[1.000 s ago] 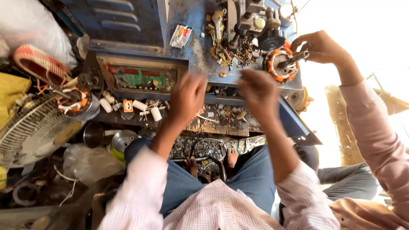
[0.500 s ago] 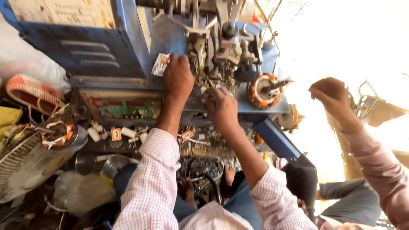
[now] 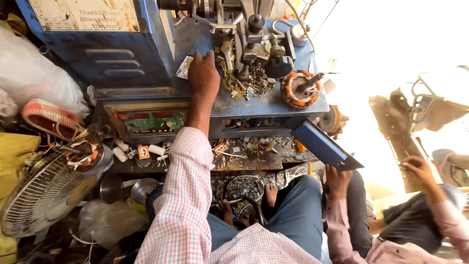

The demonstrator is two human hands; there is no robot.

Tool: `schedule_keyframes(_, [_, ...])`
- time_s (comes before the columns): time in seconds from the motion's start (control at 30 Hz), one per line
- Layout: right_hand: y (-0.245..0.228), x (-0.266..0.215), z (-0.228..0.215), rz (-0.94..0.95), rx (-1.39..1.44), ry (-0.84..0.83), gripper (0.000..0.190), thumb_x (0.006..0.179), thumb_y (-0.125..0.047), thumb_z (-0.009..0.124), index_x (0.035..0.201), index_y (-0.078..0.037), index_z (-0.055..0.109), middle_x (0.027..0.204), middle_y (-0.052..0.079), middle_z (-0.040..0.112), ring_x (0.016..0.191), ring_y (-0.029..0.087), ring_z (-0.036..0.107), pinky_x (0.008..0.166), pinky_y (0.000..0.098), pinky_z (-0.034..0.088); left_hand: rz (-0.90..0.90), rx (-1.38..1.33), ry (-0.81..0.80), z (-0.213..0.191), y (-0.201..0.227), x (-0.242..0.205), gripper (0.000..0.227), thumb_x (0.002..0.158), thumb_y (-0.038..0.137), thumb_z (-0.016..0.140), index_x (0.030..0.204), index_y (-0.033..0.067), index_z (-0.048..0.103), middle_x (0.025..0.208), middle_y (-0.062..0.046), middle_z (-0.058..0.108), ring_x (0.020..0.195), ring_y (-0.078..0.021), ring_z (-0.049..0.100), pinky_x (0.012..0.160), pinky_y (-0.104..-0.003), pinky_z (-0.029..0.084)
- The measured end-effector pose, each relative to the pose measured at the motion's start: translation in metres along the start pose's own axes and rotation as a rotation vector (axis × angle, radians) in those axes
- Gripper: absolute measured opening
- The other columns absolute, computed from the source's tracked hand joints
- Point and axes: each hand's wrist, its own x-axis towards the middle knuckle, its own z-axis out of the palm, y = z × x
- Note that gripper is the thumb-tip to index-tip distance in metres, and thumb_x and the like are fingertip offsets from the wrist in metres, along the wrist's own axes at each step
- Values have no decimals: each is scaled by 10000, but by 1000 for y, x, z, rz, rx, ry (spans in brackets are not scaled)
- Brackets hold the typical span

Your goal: Assembling or repairing small electrical components and operating a wire-winding machine.

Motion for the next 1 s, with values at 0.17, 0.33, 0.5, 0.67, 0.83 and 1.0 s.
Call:
schedule_keyframes(0.17, [16,40,23,-100,-265,114,258,849,-62,747,1105,-81,722,1135,129,708,1089,345,670,951,483,503,-1,205,-167,35,-14,6,162,968,120,558,895,31,672,1035,-231,614,896,-408,664,790,-496,554])
schedule_keyframes(0.33, [91,7,105,-192,-462,144,288,873,-76,721,1160,-86,726,1201,133,702,1151,373,664,1006,520,495,27,190,-70,24,-1,-1,112,955,79,557,959,-10,626,1015,-228,608,883,-401,670,756,-475,565])
schedule_keyframes(0.5, [44,14,41,-95,4,117,244,971,-157,710,1205,-90,703,1178,157,669,1060,406,650,927,535,522,50,168,-54,-4,17,-22,104,966,48,540,1028,-23,586,1054,-232,592,889,-388,670,759,-458,573])
schedule_keyframes(0.67, [-211,135,-116,1104,1792,-290,247,1039,-96,622,1252,30,610,1129,174,682,967,241,668,876,345,534,132,-508,-174,-35,72,-119,255,860,-139,462,1031,24,560,1000,-168,606,921,-292,652,726,-402,566])
schedule_keyframes(0.83, [-267,143,-68,1283,2068,-354,289,1056,-217,511,1158,40,596,1118,170,671,1057,281,684,1010,431,565,581,-529,-447,-146,156,-162,168,761,85,712,899,21,642,940,-123,614,901,-324,616,778,-448,531])
schedule_keyframes(1.0, [-267,130,-42,1337,2128,-304,314,1075,-248,488,1160,27,613,1131,155,678,1071,268,668,1018,427,543,546,-318,-481,-137,144,-186,70,834,51,659,878,15,618,983,-133,628,911,-309,624,795,-437,548])
